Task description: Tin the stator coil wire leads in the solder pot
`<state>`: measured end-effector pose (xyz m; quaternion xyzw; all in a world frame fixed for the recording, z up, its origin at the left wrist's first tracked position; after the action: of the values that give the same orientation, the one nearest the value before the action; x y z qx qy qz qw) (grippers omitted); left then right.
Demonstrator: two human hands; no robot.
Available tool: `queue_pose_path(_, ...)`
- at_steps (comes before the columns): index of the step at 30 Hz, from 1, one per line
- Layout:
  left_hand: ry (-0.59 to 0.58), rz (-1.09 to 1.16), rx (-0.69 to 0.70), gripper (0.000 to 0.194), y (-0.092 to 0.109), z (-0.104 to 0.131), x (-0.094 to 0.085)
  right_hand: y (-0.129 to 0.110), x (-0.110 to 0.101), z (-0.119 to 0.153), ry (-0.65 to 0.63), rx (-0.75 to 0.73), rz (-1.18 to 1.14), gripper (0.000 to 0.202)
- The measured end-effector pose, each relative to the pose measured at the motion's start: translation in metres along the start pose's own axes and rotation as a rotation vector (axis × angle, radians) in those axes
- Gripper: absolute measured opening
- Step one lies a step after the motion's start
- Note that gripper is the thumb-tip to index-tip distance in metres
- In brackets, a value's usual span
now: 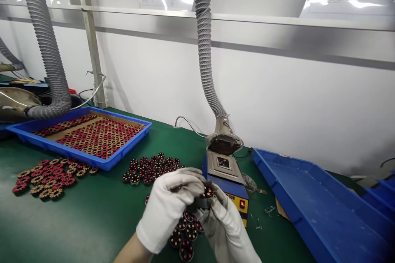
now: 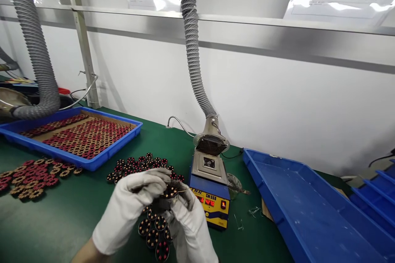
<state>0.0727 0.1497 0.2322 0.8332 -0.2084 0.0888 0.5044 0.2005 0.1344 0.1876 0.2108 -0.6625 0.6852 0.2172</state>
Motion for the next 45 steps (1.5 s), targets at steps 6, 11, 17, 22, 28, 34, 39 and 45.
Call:
queue_pose_path(6, -0.088, -0.105, -0.166, 0.021, -0.001, 0.000, -0.004, -0.002, 0.013, 0.006, -0.088, 0.053, -0.108, 0.033)
queue_pose_path(11, -0.108, -0.051, -0.034, 0.015, 0.000, -0.001, 0.002, 0.005, 0.012, 0.011, -0.123, 0.092, -0.182, 0.023)
queue_pose_path(17, -0.053, -0.338, 0.080, 0.025, 0.013, 0.001, -0.004, 0.003, 0.015, 0.012, -0.317, 0.231, -0.333, 0.026)
queue_pose_path(22, -0.290, -0.526, 0.216, 0.052, 0.013, 0.005, 0.014, 0.001, 0.017, 0.010, -0.287, 0.204, -0.352, 0.028)
queue_pose_path(28, -0.310, -0.344, 0.136, 0.041, 0.012, 0.000, 0.009, 0.005, 0.010, 0.013, -0.305, 0.199, -0.391, 0.020)
queue_pose_path(34, -0.400, -0.404, 0.206, 0.042, 0.013, -0.001, 0.007, 0.008, 0.009, 0.011, -0.305, 0.250, -0.384, 0.020)
queue_pose_path(39, -0.356, -0.425, 0.191, 0.038, 0.012, -0.001, 0.006, 0.008, 0.016, 0.012, -0.339, 0.244, -0.441, 0.015)
queue_pose_path(45, -0.166, -0.097, 0.005, 0.015, -0.002, 0.002, 0.000, 0.010, 0.019, 0.014, -0.356, 0.188, -0.294, 0.022)
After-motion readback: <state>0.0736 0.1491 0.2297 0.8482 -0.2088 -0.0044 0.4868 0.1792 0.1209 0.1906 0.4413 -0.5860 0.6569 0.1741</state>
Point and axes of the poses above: each hand's wrist, its own z-axis away from the middle knuckle, its own x-axis out of the palm, y = z × x, the point moved 4 cm from there along -z, towards the middle knuckle, and after that the axes turned 6 degrees about z, right-handed, at the moved point
